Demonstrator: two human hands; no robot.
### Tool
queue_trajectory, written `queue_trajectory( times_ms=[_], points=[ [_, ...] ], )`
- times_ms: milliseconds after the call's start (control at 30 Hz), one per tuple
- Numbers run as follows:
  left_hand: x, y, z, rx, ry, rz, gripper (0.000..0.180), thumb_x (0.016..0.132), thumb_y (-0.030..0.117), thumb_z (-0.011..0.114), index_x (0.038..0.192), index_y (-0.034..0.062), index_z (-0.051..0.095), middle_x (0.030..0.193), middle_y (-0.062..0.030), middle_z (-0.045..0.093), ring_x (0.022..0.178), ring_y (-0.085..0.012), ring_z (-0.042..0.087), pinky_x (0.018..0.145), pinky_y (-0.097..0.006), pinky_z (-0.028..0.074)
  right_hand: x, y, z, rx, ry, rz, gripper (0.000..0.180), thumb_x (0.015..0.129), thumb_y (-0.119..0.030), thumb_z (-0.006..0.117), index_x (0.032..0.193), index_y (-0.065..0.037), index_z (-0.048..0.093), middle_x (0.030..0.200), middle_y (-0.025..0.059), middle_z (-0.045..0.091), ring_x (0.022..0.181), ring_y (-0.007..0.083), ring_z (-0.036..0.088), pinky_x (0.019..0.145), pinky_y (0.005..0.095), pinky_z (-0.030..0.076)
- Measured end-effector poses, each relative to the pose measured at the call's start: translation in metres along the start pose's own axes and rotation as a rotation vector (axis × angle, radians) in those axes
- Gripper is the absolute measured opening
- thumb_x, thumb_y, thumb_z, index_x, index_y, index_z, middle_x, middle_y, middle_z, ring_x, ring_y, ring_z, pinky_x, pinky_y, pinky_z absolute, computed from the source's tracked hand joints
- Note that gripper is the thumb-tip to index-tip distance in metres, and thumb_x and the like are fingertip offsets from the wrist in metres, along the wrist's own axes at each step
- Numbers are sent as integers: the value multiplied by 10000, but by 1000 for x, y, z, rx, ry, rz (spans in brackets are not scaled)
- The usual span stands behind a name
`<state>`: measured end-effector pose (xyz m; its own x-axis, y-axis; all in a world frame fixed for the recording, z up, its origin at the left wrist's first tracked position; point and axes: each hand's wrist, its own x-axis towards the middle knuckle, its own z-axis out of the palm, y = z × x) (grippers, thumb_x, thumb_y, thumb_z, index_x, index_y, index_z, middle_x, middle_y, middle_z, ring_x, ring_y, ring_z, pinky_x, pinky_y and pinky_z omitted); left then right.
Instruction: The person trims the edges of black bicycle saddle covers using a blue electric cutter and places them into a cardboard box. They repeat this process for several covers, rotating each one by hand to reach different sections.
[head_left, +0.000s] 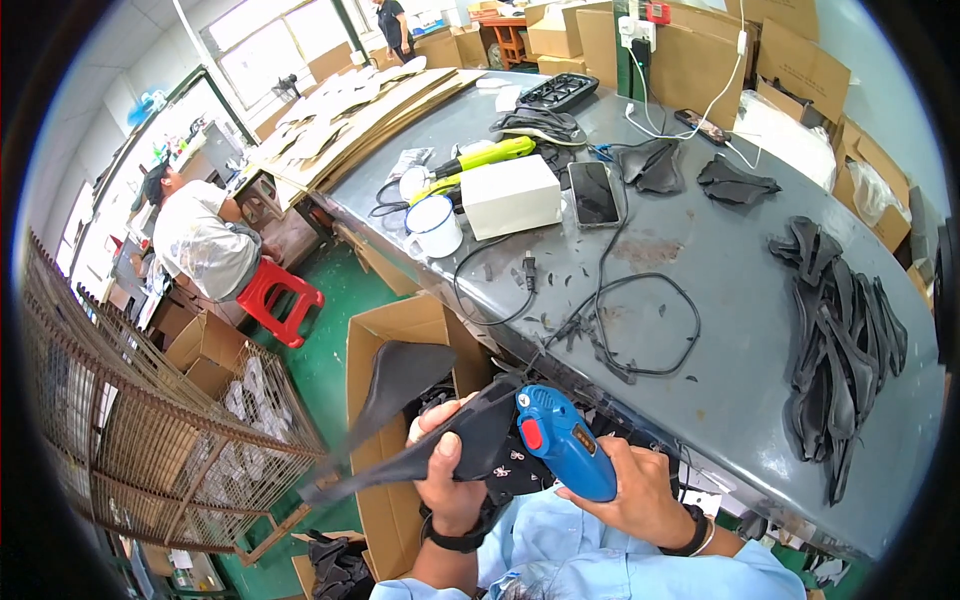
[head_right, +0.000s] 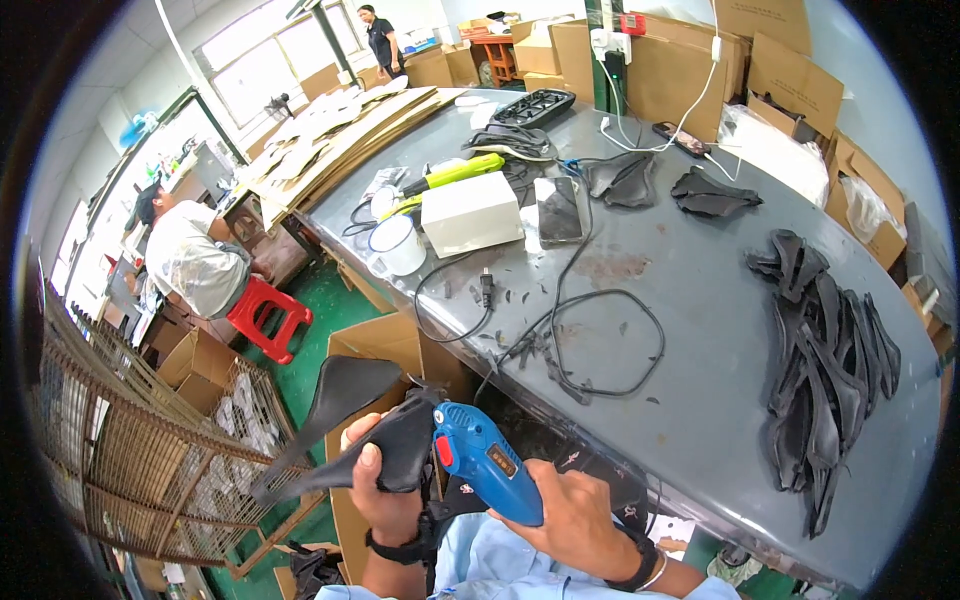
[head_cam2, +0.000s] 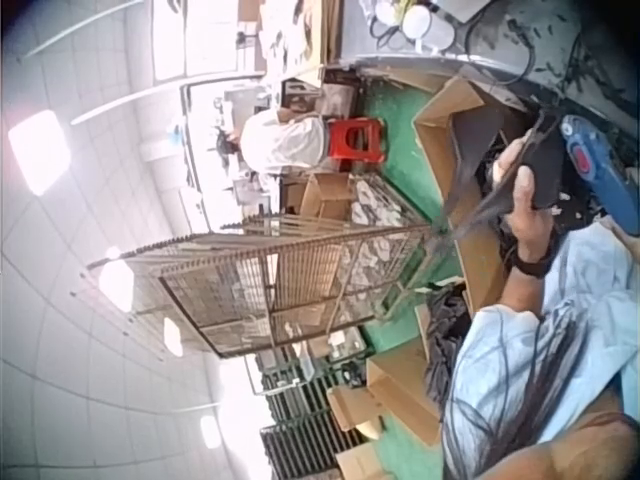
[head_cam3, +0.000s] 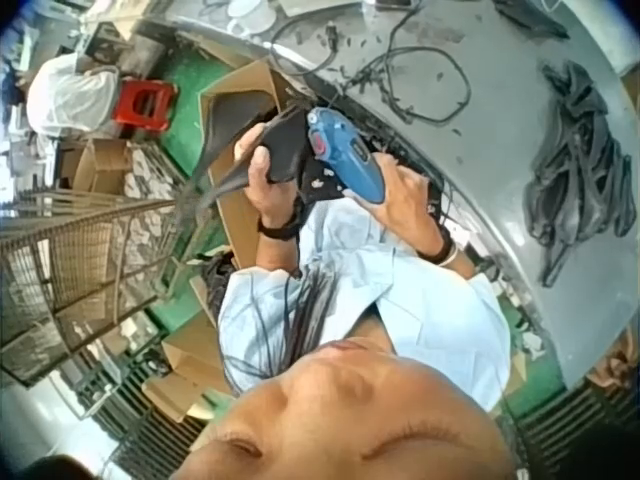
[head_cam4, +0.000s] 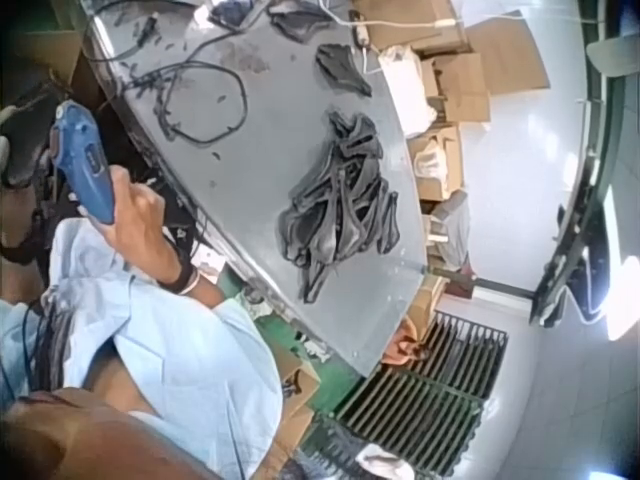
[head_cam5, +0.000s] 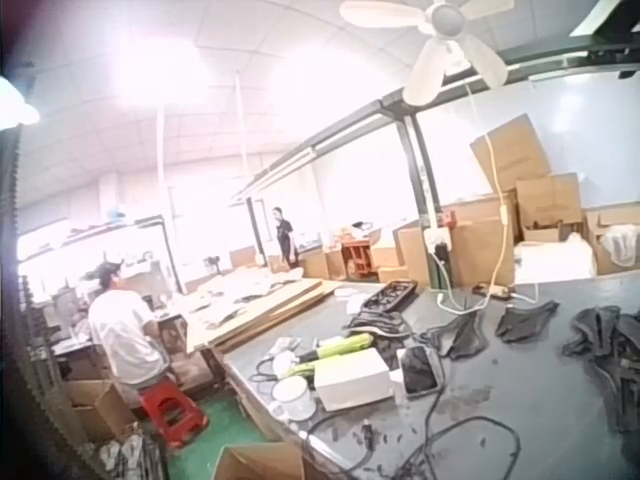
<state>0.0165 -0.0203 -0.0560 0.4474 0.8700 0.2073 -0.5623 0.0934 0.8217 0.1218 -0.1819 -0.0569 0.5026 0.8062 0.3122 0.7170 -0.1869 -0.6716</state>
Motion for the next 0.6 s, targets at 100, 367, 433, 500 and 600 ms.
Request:
queue_trajectory(
  times_ms=[100,367,433,500,600],
  points=[
    [10,27,-2,15,-14,-196,444,769,221,562,1104,-69,535,1102,-230,596,1023,-288,591,930,-367,460,-4,1,0,-17,6,-35,563,680,-346,815,993,24,530,685,118,632,563,263,644,511,330,504],
    [30,64,-4,151,-1,-363,440,750,209,542,1082,-78,554,1020,-208,626,906,-249,632,819,-320,512,-13,14,9,-97,-13,-79,567,604,-171,814,1045,7,507,684,104,606,559,257,596,540,344,441],
    [32,66,-3,145,-9,-369,424,747,190,542,1067,-87,562,1002,-208,632,897,-246,634,823,-317,509,-11,12,8,-106,-25,-89,571,599,-167,816,1048,10,509,674,100,599,557,255,592,539,343,437],
    [33,67,-1,161,-19,-368,418,748,178,541,1067,-90,561,1009,-210,631,903,-242,634,824,-316,509,-11,12,8,-114,-38,-99,576,594,-162,818,1050,12,512,665,97,592,555,252,589,539,341,434],
    [34,68,-1,201,-61,-377,401,752,154,536,1069,-90,562,1022,-215,631,915,-236,633,829,-314,507,-11,12,8,-113,-31,-99,569,602,-171,813,1050,13,514,650,91,580,556,250,587,540,338,432]
  ],
)
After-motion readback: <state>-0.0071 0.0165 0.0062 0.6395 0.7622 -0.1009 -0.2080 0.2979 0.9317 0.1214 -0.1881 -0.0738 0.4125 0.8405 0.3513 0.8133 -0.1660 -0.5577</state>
